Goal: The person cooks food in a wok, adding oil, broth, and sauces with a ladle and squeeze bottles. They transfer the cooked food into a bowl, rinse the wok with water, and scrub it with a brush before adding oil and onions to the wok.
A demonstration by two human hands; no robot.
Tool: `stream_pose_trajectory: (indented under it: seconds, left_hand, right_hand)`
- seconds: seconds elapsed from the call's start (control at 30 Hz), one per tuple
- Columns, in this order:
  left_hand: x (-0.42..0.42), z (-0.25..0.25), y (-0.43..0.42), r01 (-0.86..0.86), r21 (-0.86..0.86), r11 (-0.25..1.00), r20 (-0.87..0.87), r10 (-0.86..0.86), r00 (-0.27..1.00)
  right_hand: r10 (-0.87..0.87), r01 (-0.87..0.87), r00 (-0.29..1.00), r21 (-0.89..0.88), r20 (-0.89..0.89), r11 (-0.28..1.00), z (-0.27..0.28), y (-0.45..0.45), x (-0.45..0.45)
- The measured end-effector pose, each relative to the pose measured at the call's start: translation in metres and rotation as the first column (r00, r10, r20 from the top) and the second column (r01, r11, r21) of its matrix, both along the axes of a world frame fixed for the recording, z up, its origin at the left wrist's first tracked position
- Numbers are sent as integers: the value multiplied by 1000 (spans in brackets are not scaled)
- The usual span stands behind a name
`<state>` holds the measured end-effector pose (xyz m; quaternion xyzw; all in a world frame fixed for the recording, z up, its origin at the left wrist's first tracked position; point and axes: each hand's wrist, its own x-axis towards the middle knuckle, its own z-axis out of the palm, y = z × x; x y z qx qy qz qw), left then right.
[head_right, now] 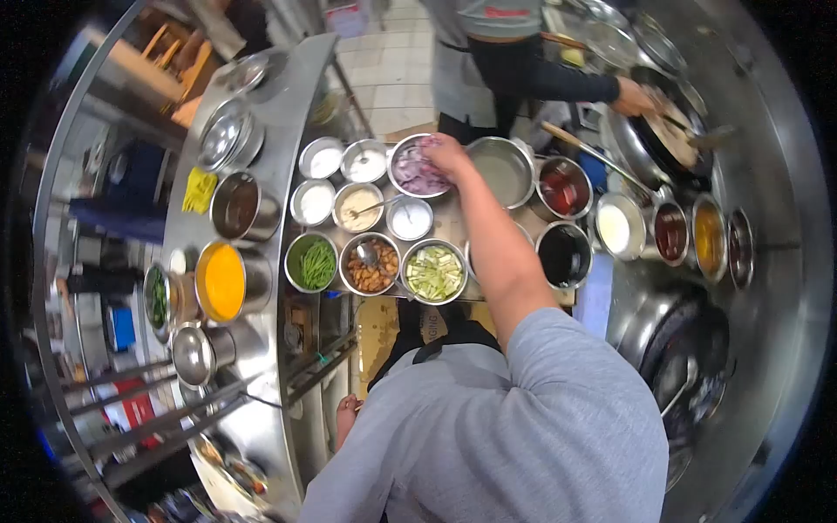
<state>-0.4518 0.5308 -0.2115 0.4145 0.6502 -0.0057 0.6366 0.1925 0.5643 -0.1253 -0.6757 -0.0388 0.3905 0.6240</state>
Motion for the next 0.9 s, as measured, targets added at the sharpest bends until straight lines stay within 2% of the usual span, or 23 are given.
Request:
stream_pose_trajectory:
  seconds: [0.03, 0.07, 0.17, 0.23, 0.3, 0.33, 0.37, 0.43, 0.47, 0.5, 0.53, 0.57, 0.6, 0.63, 0.67, 0.7, 0.73, 0.77, 0.8, 0.83, 0.87, 0.9]
  left_hand:
    - [6, 2, 17, 27, -10, 1000, -33, -27, 999]
    - [14, 1, 36, 153, -23, 988, -54, -154, 987]
    - [-31, -125, 97, 324, -213, 922, 120, -304, 945]
    - [31, -62, 124, 407, -237, 882, 179, -372, 911]
    - [75, -25, 136, 671, -39, 741, 95, -665, 741]
    - [97, -3, 139, 740, -5, 672, 62, -739, 671]
    - [104, -4, 144, 785, -13, 619, 68, -783, 618]
    - [124, -9, 150, 781, 10, 624, 149, -773, 616]
    - [132, -9, 149, 800, 56, 597, 180, -794, 580]
    - [122, -79, 175, 876, 166, 453, 182, -887, 425]
    - [110, -137, 198, 908, 285, 307, 161, -949, 270]
    - [109, -148, 211, 916, 297, 270, 167, -959, 229]
    - [112, -155, 220, 947, 276, 166, 109, -984, 141]
    - [119, -160, 223, 965, 252, 67, 53, -997, 55]
    - [128, -162, 223, 974, 223, -30, -3, -1000, -30]
    - [142, -164, 219, 973, 190, -130, -58, -991, -121]
    - [156, -165, 210, 962, 148, -230, -111, -970, -215]
    - [168, -164, 202, 951, 159, -264, -110, -962, -249]
    - [178, -157, 198, 964, 187, -189, -110, -979, -170]
    - [185, -148, 193, 971, 212, -110, -106, -990, -90]
    - [193, -143, 184, 971, 237, -27, -98, -995, -4]
    - [216, -147, 184, 945, 123, -303, -153, -947, -284]
  right_hand:
    - [-40, 44, 997, 67, -64, 997, -1, -3, -2]
    - [-97, 115, 987, 143, -130, 983, 5, -6, -8]
    - [-179, 263, 943, 298, -281, 918, 19, -4, -24]
    - [-257, 430, 872, 399, -417, 810, 18, -1, -30]
    - [-193, 474, 860, 599, -472, 646, 14, -9, -31]
    - [-178, 522, 837, 656, -518, 546, 18, -19, -32]
    - [-156, 559, 819, 704, -553, 437, 28, -36, -37]
    - [-196, 562, 826, 797, -528, 221, 70, -92, -63]
    - [-238, 572, 814, 803, -530, 170, 92, -130, -79]
    - [-318, 482, 828, 876, -463, -20, 110, -208, -99]
    - [-411, 425, 812, 903, -413, -68, 120, -254, -114]
    - [-626, 374, 700, 923, -342, -87, 144, -294, -139]
    - [-780, 497, 479, 857, -403, -137, 168, -340, -163]
    - [-834, 375, 510, 927, -210, -4, 180, -390, -184]
    - [-948, 498, 251, 866, -198, -49, 200, -428, -208]
    - [-999, 581, 41, 814, -19, 8, 209, -472, -226]
    - [-962, 684, -187, 730, 199, 19, 211, -509, -235]
    - [-804, 861, -342, 505, 486, -61, 205, -554, -236]
    - [-588, 977, -206, 201, 782, -75, 191, -600, -233]
    - [-345, 975, 51, -121, 937, -186, 179, -633, -238]
    - [-399, 929, 262, -342, 879, -144, 177, -646, -250]
    - [-445, 836, 455, -542, 771, -85, 177, -658, -260]
